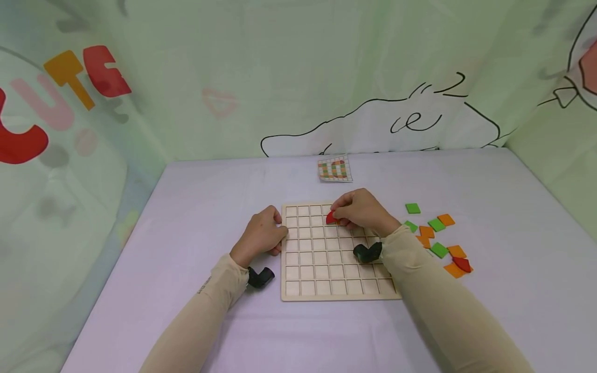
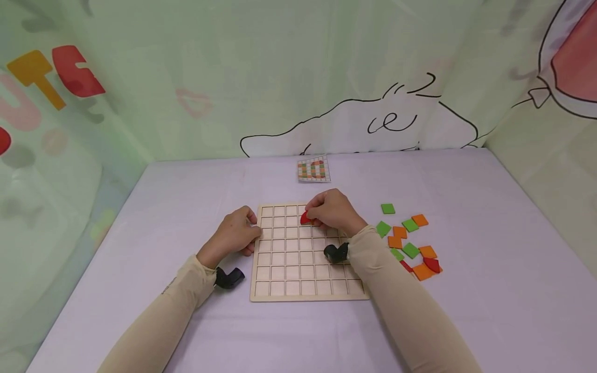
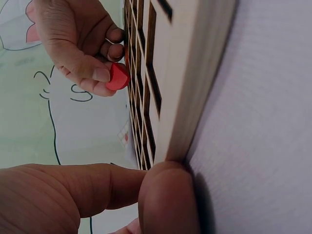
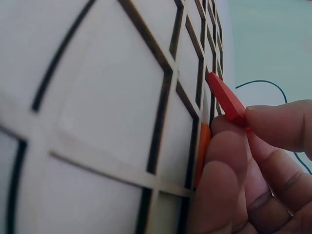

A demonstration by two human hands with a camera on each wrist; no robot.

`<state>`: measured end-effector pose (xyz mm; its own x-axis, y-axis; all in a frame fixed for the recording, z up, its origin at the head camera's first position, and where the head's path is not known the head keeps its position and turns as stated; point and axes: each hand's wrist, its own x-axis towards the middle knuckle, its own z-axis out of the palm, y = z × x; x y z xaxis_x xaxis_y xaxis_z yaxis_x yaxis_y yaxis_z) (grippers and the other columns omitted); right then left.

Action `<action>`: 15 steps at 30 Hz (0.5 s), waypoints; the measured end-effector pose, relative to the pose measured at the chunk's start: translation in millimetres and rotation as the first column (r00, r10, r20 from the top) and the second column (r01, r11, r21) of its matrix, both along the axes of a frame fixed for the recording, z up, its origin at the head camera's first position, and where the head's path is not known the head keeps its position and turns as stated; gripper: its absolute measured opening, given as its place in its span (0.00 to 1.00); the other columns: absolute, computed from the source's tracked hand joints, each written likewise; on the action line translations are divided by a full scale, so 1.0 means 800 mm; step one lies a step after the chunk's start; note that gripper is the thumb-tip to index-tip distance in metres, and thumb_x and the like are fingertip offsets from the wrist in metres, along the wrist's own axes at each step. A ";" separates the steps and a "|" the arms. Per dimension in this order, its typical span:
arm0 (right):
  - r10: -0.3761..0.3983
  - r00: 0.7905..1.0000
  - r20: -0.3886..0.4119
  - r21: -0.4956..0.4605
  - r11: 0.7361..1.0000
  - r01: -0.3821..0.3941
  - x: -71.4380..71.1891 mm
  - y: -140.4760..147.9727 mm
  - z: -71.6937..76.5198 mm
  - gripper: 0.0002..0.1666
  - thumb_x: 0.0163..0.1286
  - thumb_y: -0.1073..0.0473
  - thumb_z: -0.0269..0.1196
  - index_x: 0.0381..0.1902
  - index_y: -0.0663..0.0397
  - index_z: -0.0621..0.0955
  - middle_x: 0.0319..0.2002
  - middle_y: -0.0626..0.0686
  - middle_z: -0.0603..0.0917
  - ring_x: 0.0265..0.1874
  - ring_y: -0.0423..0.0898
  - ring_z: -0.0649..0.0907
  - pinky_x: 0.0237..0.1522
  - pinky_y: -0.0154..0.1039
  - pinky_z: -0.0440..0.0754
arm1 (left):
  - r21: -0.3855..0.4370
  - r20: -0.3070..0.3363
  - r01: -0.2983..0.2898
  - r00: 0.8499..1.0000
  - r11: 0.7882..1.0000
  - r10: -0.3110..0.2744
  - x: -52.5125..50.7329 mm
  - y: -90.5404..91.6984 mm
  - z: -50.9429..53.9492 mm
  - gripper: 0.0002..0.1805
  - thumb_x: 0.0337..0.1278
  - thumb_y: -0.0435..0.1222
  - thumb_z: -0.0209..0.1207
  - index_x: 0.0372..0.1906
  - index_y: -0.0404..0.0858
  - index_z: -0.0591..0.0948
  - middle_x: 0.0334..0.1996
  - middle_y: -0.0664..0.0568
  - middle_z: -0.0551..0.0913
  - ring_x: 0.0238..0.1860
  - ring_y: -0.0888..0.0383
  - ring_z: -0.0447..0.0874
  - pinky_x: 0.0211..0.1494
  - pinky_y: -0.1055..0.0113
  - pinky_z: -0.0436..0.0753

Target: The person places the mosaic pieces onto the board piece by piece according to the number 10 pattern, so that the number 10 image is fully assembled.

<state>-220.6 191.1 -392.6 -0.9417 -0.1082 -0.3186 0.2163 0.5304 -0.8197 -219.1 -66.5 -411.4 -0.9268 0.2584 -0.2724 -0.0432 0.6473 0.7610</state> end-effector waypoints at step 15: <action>0.008 1.000 -0.021 -0.004 1.000 -0.008 0.001 -0.001 -0.004 0.09 0.71 0.65 0.65 0.45 0.64 0.87 0.30 0.54 0.86 0.27 0.45 0.81 0.29 0.34 0.84 | 0.006 0.005 0.000 1.000 1.000 0.000 0.001 0.000 0.000 0.08 0.62 0.27 0.55 0.45 0.33 0.72 0.13 0.47 0.81 0.11 0.59 0.79 0.17 0.68 0.84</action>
